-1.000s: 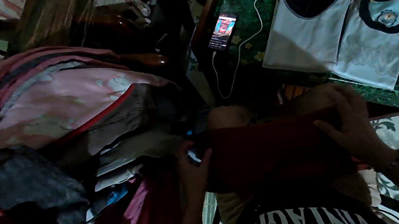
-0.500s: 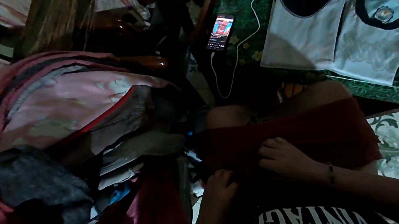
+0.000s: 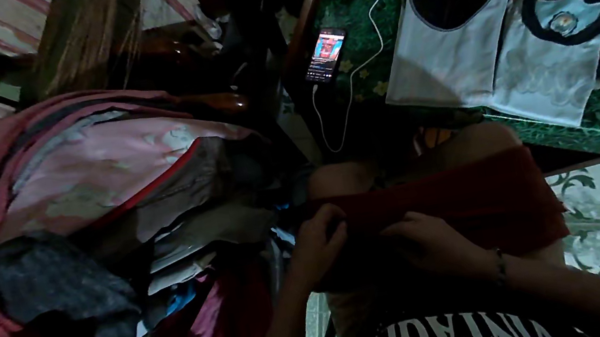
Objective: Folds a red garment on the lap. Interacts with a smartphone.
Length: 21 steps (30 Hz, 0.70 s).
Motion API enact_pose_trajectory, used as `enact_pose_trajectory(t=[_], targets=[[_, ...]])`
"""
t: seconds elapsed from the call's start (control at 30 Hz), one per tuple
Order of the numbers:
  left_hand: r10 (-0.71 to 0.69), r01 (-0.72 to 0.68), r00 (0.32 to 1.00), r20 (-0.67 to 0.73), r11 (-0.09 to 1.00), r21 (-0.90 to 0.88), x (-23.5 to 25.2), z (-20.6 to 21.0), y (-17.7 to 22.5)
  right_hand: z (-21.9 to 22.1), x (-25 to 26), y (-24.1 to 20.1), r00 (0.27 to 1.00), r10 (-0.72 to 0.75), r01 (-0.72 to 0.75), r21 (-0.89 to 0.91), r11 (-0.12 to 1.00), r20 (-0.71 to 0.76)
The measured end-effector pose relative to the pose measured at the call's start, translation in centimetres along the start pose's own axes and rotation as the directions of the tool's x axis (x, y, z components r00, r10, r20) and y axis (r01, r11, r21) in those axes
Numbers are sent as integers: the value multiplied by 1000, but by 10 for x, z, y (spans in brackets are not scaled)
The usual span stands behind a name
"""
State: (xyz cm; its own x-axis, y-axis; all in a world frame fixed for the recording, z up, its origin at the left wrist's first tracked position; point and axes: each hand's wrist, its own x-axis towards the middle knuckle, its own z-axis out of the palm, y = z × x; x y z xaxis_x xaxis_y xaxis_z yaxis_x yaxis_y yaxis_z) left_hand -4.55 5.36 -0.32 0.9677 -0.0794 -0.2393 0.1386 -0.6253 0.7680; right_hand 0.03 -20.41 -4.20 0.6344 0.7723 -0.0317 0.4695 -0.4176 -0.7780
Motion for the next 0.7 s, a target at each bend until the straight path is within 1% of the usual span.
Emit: enact_pose_trajectory(t=[0.03, 0.1, 0.2, 0.27, 0.33, 0.37, 0.5, 0.57, 0.63, 0.7], targets=[[-46, 46, 999, 12, 999, -17, 12, 1, -4, 0, 0, 1, 999, 31, -31, 26, 999, -6], [-98, 98, 994, 40, 995, 8, 30, 5, -8, -1, 1, 1, 996, 93, -93, 88, 992, 4], [-143, 129, 984, 110, 983, 130, 44, 13, -10, -6, 1, 0, 981, 187, -194, 186, 963, 50], [-139, 125, 986, 88, 980, 154, 45, 16, -11, -9, 2, -1, 963, 254, -269, 277, 922, 90], [-114, 111, 993, 15, 988, 109, 41, 18, -11, -11, 2, 1, 950, 290, -312, 342, 887, 115], [-107, 108, 994, -14, 990, 94, 39, 18, -12, -12, 3, 1, 946, 299, -324, 343, 882, 124], [-153, 161, 986, -60, 975, 154, 30, 19, -17, -15, 8, -1, 919, 345, -385, 244, 890, 191], [-170, 186, 977, -130, 975, 119, 21, 17, -24, -18, 11, -3, 920, 348, -378, 169, 910, 181], [-159, 165, 966, -204, 986, 14, 7, 15, -34, -21, 12, -7, 950, 289, -298, 63, 952, 122], [-162, 137, 959, -233, 984, -117, -5, 14, -44, -16, 13, -8, 993, 118, -117, -52, 992, 15]])
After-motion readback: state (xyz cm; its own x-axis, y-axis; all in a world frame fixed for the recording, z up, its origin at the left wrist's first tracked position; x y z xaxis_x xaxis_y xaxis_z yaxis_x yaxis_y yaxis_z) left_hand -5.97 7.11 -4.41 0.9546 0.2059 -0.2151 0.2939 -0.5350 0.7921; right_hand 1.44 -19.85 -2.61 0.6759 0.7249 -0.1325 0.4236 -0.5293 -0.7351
